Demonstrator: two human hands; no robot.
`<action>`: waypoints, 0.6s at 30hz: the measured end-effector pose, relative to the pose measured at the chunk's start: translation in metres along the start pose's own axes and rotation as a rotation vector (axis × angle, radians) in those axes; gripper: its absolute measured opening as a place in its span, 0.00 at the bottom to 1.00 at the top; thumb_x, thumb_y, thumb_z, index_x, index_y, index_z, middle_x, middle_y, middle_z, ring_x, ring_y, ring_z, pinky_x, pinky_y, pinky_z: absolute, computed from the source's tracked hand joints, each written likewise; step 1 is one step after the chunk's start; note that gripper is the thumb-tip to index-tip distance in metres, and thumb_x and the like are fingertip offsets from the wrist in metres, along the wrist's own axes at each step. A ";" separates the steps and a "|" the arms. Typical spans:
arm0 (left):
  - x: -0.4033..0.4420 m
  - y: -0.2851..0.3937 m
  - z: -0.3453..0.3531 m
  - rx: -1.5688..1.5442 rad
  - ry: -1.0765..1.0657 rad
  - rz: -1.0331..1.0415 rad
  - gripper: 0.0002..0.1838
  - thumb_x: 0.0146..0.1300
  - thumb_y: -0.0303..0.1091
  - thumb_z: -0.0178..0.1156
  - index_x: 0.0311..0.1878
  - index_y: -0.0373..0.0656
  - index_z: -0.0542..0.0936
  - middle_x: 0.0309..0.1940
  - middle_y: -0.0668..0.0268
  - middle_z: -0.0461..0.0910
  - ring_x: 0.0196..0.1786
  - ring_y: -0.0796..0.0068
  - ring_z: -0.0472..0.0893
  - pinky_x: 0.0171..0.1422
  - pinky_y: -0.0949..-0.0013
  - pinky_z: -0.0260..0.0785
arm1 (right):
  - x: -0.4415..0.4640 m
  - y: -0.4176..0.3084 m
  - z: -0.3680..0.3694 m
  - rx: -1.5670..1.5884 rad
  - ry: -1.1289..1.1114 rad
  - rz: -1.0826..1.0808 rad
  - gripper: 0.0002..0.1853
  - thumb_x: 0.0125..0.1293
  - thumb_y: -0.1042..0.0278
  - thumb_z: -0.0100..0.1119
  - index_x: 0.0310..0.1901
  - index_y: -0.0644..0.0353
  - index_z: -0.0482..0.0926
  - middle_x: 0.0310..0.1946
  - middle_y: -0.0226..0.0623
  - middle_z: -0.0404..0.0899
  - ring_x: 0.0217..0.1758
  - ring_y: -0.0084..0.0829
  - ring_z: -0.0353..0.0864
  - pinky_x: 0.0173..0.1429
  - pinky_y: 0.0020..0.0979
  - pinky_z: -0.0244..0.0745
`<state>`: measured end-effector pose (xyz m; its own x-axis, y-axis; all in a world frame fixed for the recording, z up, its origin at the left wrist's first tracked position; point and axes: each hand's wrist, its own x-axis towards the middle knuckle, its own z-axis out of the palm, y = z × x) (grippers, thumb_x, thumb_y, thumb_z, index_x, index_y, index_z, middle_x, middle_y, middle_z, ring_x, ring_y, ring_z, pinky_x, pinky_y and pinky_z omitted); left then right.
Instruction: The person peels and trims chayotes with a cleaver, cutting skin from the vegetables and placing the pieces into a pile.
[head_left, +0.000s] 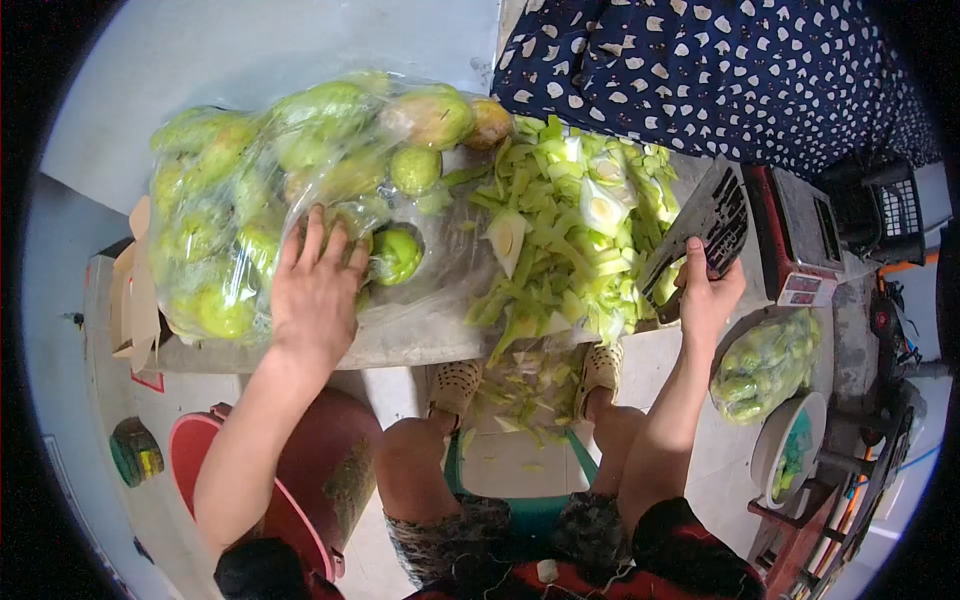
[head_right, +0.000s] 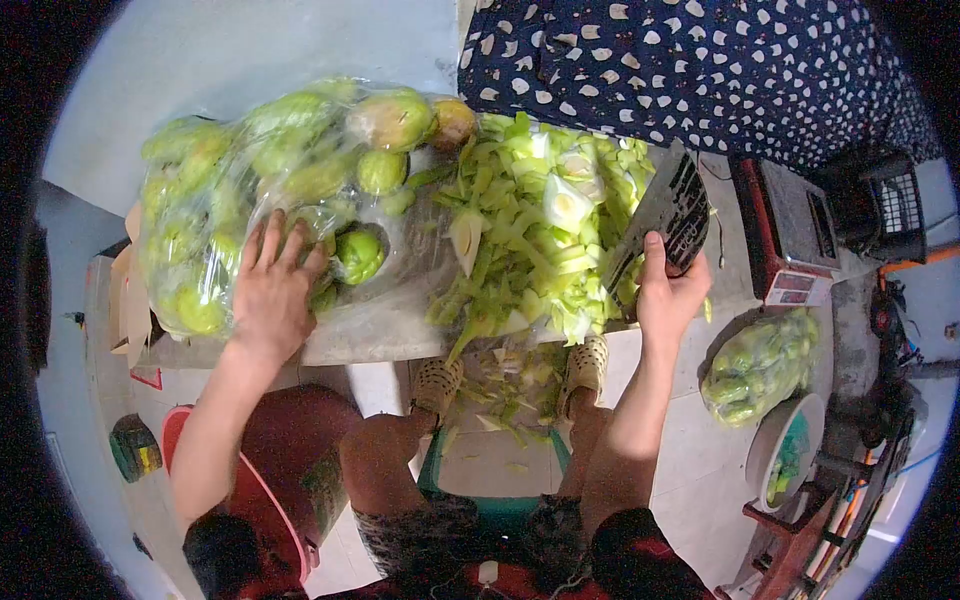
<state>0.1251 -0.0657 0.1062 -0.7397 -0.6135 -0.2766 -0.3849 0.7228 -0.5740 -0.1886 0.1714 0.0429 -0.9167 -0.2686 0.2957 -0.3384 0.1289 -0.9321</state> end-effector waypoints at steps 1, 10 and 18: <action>-0.004 -0.005 -0.001 -0.024 0.047 0.000 0.40 0.51 0.49 0.68 0.69 0.57 0.69 0.73 0.65 0.60 0.79 0.58 0.49 0.82 0.51 0.35 | 0.000 0.001 0.000 0.026 -0.005 -0.002 0.10 0.65 0.67 0.67 0.32 0.61 0.75 0.19 0.23 0.72 0.18 0.14 0.66 0.22 0.20 0.59; -0.013 -0.047 -0.009 0.053 0.134 0.090 0.37 0.44 0.43 0.71 0.63 0.60 0.74 0.74 0.69 0.57 0.78 0.64 0.51 0.80 0.39 0.36 | -0.003 -0.001 0.008 0.007 -0.034 -0.030 0.09 0.65 0.67 0.67 0.34 0.62 0.77 0.20 0.22 0.73 0.19 0.13 0.65 0.23 0.20 0.57; -0.011 -0.042 -0.008 0.095 0.117 0.287 0.27 0.50 0.35 0.64 0.58 0.56 0.77 0.53 0.68 0.75 0.71 0.68 0.62 0.80 0.38 0.37 | -0.010 -0.009 0.014 0.005 -0.081 -0.004 0.09 0.66 0.68 0.66 0.35 0.63 0.78 0.20 0.23 0.75 0.19 0.14 0.68 0.23 0.21 0.60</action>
<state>0.1449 -0.0873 0.1391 -0.8711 -0.3439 -0.3506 -0.1017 0.8247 -0.5564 -0.1732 0.1597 0.0452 -0.8950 -0.3457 0.2820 -0.3411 0.1228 -0.9320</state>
